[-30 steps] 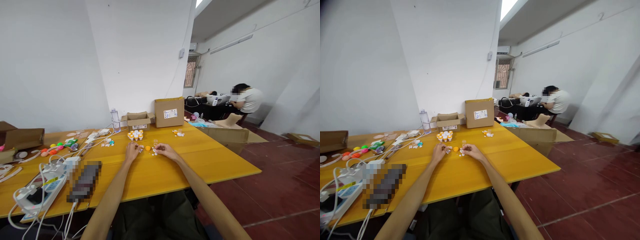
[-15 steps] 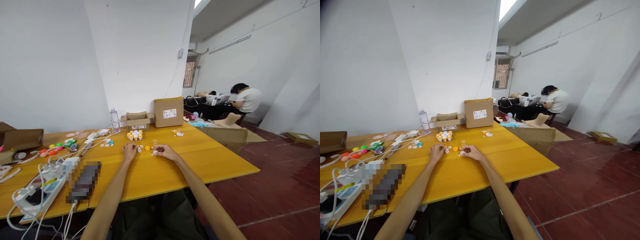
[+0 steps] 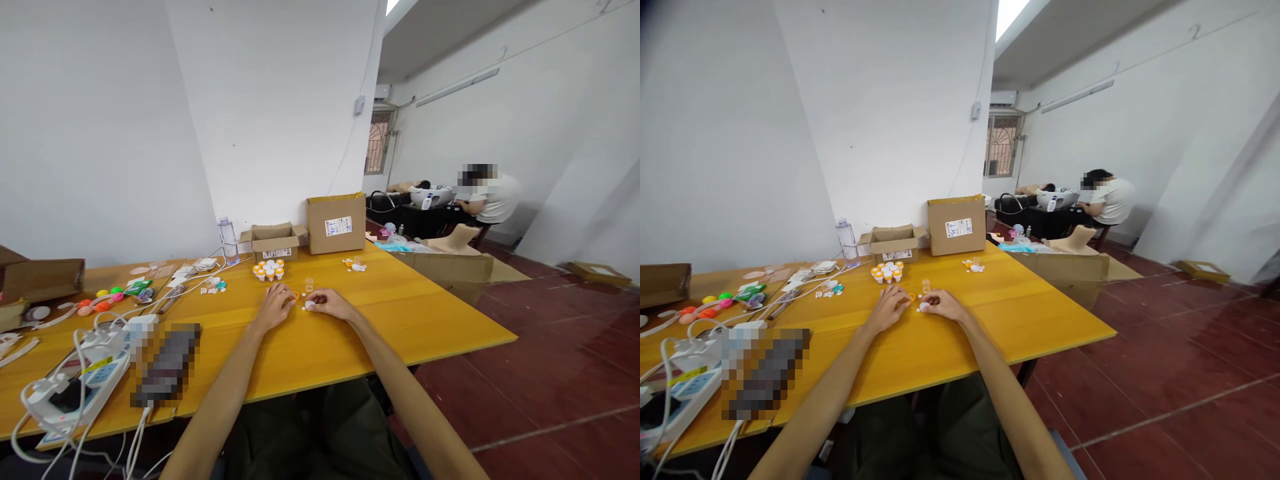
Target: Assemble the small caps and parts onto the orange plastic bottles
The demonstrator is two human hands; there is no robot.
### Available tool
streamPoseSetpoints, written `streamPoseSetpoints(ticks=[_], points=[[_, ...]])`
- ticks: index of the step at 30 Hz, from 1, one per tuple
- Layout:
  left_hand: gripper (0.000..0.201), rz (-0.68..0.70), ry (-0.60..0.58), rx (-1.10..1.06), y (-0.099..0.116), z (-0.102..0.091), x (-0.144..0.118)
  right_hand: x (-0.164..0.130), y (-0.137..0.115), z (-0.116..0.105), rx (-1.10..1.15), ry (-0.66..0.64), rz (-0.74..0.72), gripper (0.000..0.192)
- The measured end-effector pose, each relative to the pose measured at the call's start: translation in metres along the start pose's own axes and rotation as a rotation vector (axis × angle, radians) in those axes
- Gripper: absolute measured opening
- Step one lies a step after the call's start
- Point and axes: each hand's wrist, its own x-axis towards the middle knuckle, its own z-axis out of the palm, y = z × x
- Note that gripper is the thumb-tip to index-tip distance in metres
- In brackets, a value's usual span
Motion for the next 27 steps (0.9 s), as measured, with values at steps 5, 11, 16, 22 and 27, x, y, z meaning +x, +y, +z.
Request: streamPoseSetpoints(ticks=[5,11,16,22,27], points=[[0.018,0.075,-0.078,0.004,0.001,0.006,-0.001,0.0,0.0,-0.001,-0.014,0.0,-0.008,0.031],[0.026,0.072,-0.14,-0.008,0.004,0.0,-0.002,0.0,-0.002,0.0,-0.019,-0.003,-0.014,0.029],[0.024,0.081,-0.146,-0.03,0.011,-0.003,-0.003,-0.001,-0.005,0.0,-0.028,-0.017,-0.018,0.029],[0.02,0.159,-0.144,-0.039,0.017,-0.002,-0.003,-0.002,-0.009,-0.002,-0.069,0.028,-0.055,0.024],[0.018,0.21,-0.114,-0.034,0.015,0.004,0.0,-0.002,-0.007,-0.002,-0.095,0.046,-0.101,0.023]])
